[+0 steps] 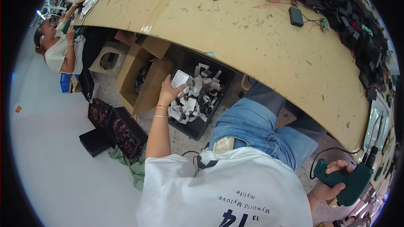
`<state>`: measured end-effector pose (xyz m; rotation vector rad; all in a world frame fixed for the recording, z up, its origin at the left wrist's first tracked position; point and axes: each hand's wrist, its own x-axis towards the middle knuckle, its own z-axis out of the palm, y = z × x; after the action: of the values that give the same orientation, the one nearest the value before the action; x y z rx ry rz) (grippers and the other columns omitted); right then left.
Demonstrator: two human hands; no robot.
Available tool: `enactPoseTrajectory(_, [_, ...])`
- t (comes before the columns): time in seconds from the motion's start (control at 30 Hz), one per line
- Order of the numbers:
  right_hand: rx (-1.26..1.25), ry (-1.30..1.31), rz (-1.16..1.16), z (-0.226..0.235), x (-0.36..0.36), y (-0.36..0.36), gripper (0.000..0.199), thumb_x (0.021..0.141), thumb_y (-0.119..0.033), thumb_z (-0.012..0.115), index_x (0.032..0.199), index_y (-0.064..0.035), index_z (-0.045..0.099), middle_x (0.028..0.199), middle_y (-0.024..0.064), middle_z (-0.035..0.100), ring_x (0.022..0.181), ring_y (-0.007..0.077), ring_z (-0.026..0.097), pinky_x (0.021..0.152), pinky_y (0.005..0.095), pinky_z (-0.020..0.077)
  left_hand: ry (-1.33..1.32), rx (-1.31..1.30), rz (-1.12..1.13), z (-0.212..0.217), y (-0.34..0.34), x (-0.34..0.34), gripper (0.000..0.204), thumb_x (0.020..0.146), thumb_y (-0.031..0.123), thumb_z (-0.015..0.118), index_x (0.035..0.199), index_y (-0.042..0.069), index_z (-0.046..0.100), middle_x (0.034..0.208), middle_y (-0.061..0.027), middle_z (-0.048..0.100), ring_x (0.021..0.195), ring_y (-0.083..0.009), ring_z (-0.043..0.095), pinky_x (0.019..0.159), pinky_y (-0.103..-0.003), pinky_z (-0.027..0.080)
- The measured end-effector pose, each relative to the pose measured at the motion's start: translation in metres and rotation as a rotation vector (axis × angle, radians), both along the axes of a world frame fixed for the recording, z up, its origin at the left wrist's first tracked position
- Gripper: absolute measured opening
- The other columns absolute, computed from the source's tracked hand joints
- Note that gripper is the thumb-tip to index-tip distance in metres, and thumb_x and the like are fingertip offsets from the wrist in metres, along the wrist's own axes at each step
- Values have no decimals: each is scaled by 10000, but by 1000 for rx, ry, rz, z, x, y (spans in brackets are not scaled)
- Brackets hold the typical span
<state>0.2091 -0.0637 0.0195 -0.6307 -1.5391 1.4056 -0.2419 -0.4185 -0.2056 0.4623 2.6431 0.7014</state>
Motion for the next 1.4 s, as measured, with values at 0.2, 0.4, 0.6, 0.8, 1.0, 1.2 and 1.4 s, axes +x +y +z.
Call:
enactPoseTrajectory(0.2, [119,0,-109,7,-19,-2,566,891,-454,522,1197,9,409,1029,170,532,694,150,510,727,311,408,597,555,409,136,98,-35,309,910,220,601,1076,-39,574,945,-73,623,831,-132,583,741,-268,486])
enactPoseTrajectory(0.4, [1,-43,-91,10,-36,7,554,877,-415,579,1202,3,414,1007,138,526,693,130,528,692,273,425,451,922,-58,246,271,-78,332,880,220,620,1096,-22,552,976,-117,619,887,-215,594,811,-325,469])
enactPoseTrajectory(0.6, [24,-57,-202,12,-32,5,537,889,-402,579,1190,15,427,961,128,546,676,123,534,658,269,436,1137,453,-283,241,402,-169,568,743,273,723,1193,13,494,1073,-204,598,1020,-359,561,860,-455,460])
enactPoseTrajectory(0.8, [-25,-75,-286,0,-26,9,459,928,-348,528,1197,12,433,981,135,558,668,133,535,642,266,432,796,-4,-461,224,417,-194,362,732,239,708,994,17,592,924,-210,636,884,-377,611,746,-458,490])
enactPoseTrajectory(1.0, [-73,-19,-270,-1,-37,26,473,923,-367,531,1212,-9,425,986,121,551,699,141,540,653,274,436,520,581,-259,292,358,-71,204,823,224,654,905,41,619,726,-133,619,566,-342,566,552,-431,444])
enactPoseTrajectory(1.2, [-145,11,-158,3,-42,31,531,876,-416,600,1186,-17,438,980,124,554,681,129,542,626,274,447,165,599,-945,248,377,125,268,785,78,627,1040,14,577,989,-178,597,899,-345,584,752,-427,478])
enactPoseTrajectory(1.4, [-60,41,-211,4,-14,24,545,878,-425,592,1183,-1,434,987,133,550,669,129,541,621,270,446,220,509,-1098,273,411,139,300,767,64,609,1060,5,578,1005,-157,585,948,-346,544,830,-399,454])
